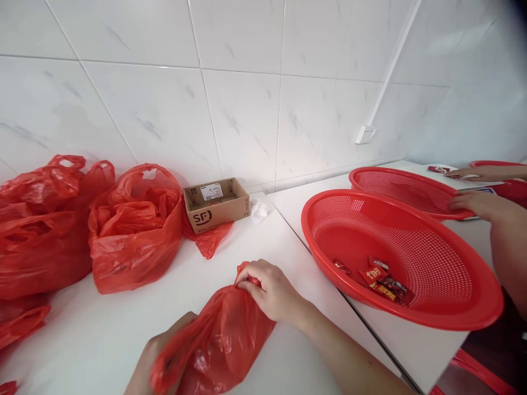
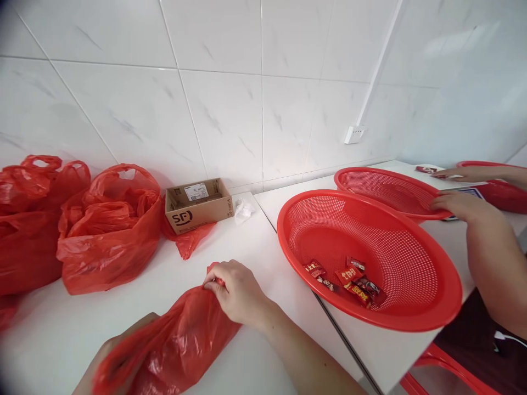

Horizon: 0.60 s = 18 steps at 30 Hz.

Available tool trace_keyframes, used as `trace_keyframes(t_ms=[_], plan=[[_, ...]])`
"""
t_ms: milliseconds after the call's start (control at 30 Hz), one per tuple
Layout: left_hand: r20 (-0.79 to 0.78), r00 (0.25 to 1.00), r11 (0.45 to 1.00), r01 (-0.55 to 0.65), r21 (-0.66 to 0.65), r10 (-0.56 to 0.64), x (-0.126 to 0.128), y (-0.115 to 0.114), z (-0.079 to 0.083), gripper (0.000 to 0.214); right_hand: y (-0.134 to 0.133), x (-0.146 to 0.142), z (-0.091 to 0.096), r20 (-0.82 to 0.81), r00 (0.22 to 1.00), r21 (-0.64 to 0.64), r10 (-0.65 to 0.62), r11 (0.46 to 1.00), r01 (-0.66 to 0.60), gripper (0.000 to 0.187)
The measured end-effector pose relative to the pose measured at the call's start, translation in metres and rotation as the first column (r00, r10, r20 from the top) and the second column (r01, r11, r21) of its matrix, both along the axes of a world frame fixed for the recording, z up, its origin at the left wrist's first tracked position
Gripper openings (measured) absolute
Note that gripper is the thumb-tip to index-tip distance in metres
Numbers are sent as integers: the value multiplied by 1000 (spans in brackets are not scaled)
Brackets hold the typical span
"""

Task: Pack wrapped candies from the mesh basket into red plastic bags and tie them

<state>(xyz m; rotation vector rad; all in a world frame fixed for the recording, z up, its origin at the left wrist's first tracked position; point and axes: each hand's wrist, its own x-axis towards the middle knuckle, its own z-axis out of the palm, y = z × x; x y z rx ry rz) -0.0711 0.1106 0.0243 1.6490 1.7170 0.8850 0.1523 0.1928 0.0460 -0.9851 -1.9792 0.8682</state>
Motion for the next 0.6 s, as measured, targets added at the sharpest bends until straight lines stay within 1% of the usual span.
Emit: trace_keyframes(t_ms=[67, 100, 133, 200, 267, 300, 333, 400, 467, 533, 600], plan=[[-12, 1000, 1000, 20, -12, -20, 2, 4, 1, 15, 4, 2, -3, -2, 999, 1, -35, 999, 35, 15], [-19, 1000, 1000, 18, -10, -19, 3, 5, 2, 14, 5, 2, -4, -2, 999, -3, -45, 999, 45, 15], [-41, 999, 1000, 9, 3, -9, 4, 7, 3, 21, 6, 2, -5, -4, 999, -9, -53, 999, 53, 14], [-130, 991, 997, 2, 75, 8, 7, 8, 4, 44, 4, -1, -8, -3, 997, -17, -76, 997, 76, 13], [-237, 971, 982, 51, 181, -7, 10, 9, 5, 63, 1, -5, -10, 25, 993, -14, -116, 993, 116, 12], [-278, 960, 971, 88, 221, -24, 11, 9, 5, 67, -1, -8, -11, 51, 989, -6, -139, 990, 140, 11], [-296, 954, 964, 117, 238, -42, 13, 10, 5, 65, -3, -10, -13, 81, 984, 4, -160, 987, 160, 11], [-264, 961, 968, 140, 210, -82, 15, 14, 4, 51, -6, -14, -15, 140, 974, 28, -180, 984, 178, 11], [-151, 985, 984, 106, 144, -84, 17, 19, 3, 36, -7, -17, -18, 199, 964, 47, -179, 984, 173, 12], [-47, 998, 994, 53, 98, -48, 18, 25, 2, 33, -5, -17, -22, 255, 953, 51, -165, 986, 157, 13], [-46, 999, 997, -1, 73, 4, 18, 32, 1, 34, -2, -17, -26, 300, 943, 42, -144, 990, 137, 14]])
